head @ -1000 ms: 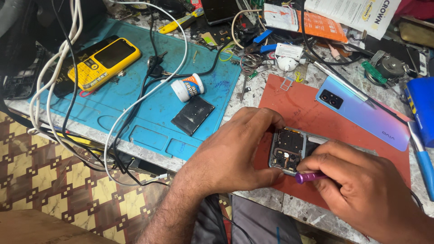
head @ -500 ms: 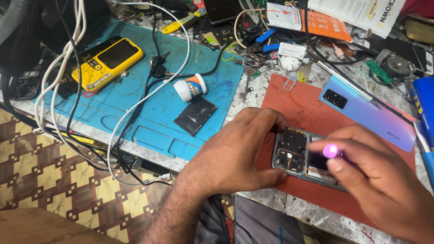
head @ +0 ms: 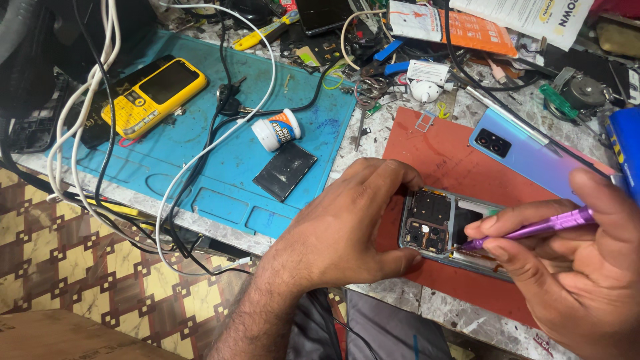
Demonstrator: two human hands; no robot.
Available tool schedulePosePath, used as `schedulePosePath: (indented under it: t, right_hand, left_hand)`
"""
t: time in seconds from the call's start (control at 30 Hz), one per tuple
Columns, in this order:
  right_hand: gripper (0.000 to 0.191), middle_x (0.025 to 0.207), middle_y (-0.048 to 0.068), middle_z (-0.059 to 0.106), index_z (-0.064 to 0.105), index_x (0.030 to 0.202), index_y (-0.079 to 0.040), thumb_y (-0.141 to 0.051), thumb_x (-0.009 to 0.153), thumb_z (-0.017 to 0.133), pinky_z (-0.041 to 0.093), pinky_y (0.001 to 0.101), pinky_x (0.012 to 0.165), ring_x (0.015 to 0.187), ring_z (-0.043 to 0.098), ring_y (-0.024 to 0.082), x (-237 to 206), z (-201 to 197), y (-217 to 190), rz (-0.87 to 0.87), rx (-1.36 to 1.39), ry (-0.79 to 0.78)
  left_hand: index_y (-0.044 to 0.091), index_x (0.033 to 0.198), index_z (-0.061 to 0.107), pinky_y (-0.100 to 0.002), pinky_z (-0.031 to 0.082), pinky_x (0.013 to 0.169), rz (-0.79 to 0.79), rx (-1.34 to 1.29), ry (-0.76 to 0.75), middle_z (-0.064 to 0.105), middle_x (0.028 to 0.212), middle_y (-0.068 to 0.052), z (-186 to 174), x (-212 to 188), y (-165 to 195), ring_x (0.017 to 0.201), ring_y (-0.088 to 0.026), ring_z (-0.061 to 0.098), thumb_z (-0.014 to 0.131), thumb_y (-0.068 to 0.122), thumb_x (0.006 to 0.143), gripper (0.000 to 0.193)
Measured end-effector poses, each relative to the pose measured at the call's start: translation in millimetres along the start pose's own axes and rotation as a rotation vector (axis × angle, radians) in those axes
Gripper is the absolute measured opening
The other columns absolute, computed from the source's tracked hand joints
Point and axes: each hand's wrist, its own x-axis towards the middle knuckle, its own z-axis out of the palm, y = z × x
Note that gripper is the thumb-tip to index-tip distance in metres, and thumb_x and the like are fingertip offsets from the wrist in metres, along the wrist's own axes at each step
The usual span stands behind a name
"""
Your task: The person uses a purple screwdriver to manipulate internal components of a disassembled smartphone. They repeatedly probe and adjust areas around the motherboard and battery while the device remains open on a cluttered workbench.
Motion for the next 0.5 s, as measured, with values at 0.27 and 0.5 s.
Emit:
schedulePosePath:
  t: [0.27, 0.5]
  right_hand:
    - [0.083, 0.107, 0.019, 0.068, 0.017, 0.158, -0.016, 0.008, 0.091, 0.061, 0.063, 0.0441, 0.094, 0.1, 0.078, 0.028, -2.1, -4.3, 3.2, 0.009, -0.006, -0.006]
    - [0.082, 0.107, 0.021, 0.069, 0.018, 0.157, -0.014, 0.008, 0.091, 0.061, 0.063, 0.0451, 0.094, 0.101, 0.077, 0.029, -1.6, -3.4, 2.2, 0.009, -0.002, -0.029]
  left_hand:
    - [0.007, 0.129, 0.056, -0.04, 0.052, 0.102, -0.007, 0.007, 0.005, 0.063, 0.121, -0.013, 0.5, 0.3, 0.8, 0.123, -0.03, 0.06, 0.088, 0.028, 0.068, 0.072]
    - [0.007, 0.129, 0.056, -0.039, 0.052, 0.102, -0.012, -0.001, 0.003, 0.063, 0.12, -0.013, 0.6, 0.5, 0.9, 0.122, -0.029, 0.061, 0.089, 0.028, 0.068, 0.072]
